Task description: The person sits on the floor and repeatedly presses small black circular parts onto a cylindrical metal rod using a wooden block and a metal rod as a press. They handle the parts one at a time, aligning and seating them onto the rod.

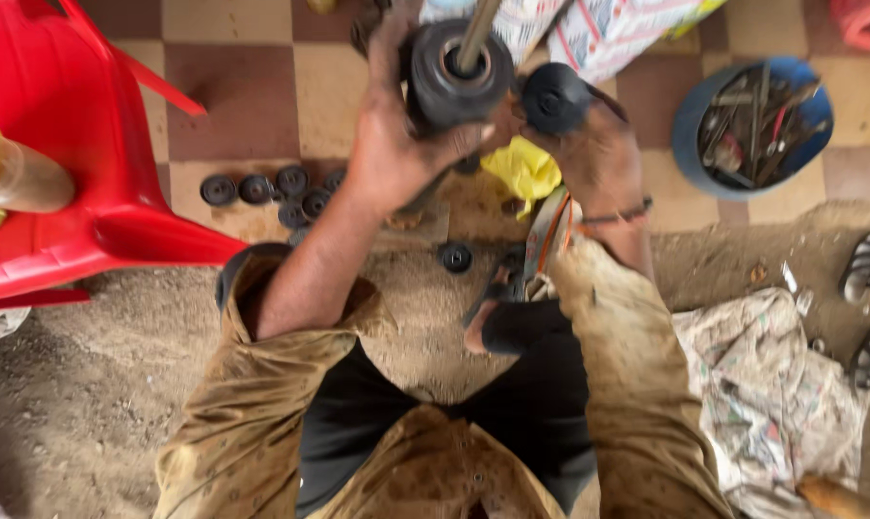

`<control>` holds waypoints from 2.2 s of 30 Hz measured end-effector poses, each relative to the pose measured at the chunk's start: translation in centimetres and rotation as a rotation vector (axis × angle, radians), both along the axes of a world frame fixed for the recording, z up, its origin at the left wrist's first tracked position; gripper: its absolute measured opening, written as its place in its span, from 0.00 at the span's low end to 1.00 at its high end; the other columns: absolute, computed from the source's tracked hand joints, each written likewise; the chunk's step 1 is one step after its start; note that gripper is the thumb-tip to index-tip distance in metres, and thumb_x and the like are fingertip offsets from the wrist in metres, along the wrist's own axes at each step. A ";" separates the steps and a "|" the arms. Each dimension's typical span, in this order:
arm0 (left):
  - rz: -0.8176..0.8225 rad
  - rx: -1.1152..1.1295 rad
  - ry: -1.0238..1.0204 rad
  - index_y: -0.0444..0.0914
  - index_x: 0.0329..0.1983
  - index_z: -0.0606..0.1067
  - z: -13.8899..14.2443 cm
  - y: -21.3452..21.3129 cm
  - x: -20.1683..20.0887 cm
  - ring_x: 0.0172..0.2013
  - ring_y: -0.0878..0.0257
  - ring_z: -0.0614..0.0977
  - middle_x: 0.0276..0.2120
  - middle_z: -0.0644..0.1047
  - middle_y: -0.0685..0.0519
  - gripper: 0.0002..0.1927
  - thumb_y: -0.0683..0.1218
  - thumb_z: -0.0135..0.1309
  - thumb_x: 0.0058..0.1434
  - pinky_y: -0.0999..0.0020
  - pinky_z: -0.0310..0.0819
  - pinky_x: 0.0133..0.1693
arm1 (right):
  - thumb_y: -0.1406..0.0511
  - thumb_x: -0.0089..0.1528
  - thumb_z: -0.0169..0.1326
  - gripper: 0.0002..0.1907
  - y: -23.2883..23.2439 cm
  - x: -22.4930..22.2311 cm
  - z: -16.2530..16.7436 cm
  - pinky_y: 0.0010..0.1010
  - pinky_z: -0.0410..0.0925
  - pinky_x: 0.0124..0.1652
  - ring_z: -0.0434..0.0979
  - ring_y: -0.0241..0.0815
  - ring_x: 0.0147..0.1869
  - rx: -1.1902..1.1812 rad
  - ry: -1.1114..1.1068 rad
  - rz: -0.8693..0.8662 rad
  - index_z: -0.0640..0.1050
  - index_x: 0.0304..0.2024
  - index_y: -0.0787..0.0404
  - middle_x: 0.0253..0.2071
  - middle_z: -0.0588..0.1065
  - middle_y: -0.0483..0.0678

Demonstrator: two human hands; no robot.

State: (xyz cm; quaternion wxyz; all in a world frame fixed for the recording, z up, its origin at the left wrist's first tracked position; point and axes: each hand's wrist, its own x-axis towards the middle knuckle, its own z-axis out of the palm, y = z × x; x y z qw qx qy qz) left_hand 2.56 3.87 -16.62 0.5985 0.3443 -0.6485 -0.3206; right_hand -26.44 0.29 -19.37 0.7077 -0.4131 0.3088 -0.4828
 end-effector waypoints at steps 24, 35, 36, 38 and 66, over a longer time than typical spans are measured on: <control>-0.150 0.339 -0.002 0.36 0.76 0.41 2.4 -0.3 1.2 0.74 0.53 0.65 0.72 0.58 0.42 0.60 0.44 0.76 0.56 0.56 0.74 0.67 | 0.58 0.62 0.56 0.14 6.2 -0.7 -29.3 0.50 0.71 0.52 0.78 0.60 0.55 0.246 1.857 -0.065 0.83 0.45 0.58 0.50 0.78 0.58; -0.074 0.126 -0.165 0.40 0.79 0.43 1.0 -0.4 1.1 0.73 0.53 0.66 0.71 0.62 0.44 0.62 0.44 0.81 0.60 0.56 0.60 0.79 | 0.57 0.64 0.55 0.13 5.5 0.9 -28.3 0.51 0.70 0.48 0.78 0.60 0.52 0.121 1.686 -0.306 0.81 0.45 0.55 0.47 0.79 0.55; -0.065 0.120 -0.173 0.41 0.79 0.43 0.8 -0.5 1.2 0.73 0.53 0.66 0.71 0.63 0.44 0.62 0.44 0.81 0.60 0.56 0.60 0.79 | 0.57 0.65 0.55 0.12 5.7 1.1 -28.0 0.50 0.71 0.47 0.78 0.60 0.51 0.095 1.658 -0.320 0.81 0.45 0.55 0.47 0.79 0.55; -0.066 0.127 -0.158 0.40 0.79 0.43 0.6 -0.4 1.3 0.73 0.53 0.68 0.70 0.65 0.44 0.61 0.44 0.81 0.60 0.56 0.62 0.78 | 0.58 0.64 0.55 0.12 6.2 1.5 -27.5 0.49 0.71 0.47 0.79 0.60 0.49 0.064 1.607 -0.367 0.82 0.45 0.54 0.46 0.80 0.55; 0.155 0.095 -0.017 0.33 0.68 0.63 -1.4 -0.8 -1.7 0.59 0.49 0.81 0.57 0.77 0.40 0.41 0.46 0.71 0.55 0.58 0.76 0.62 | 0.46 0.60 0.73 0.37 2.2 14.7 9.7 0.55 0.66 0.57 0.72 0.64 0.57 -1.082 1.542 -0.457 0.74 0.51 0.70 0.49 0.72 0.62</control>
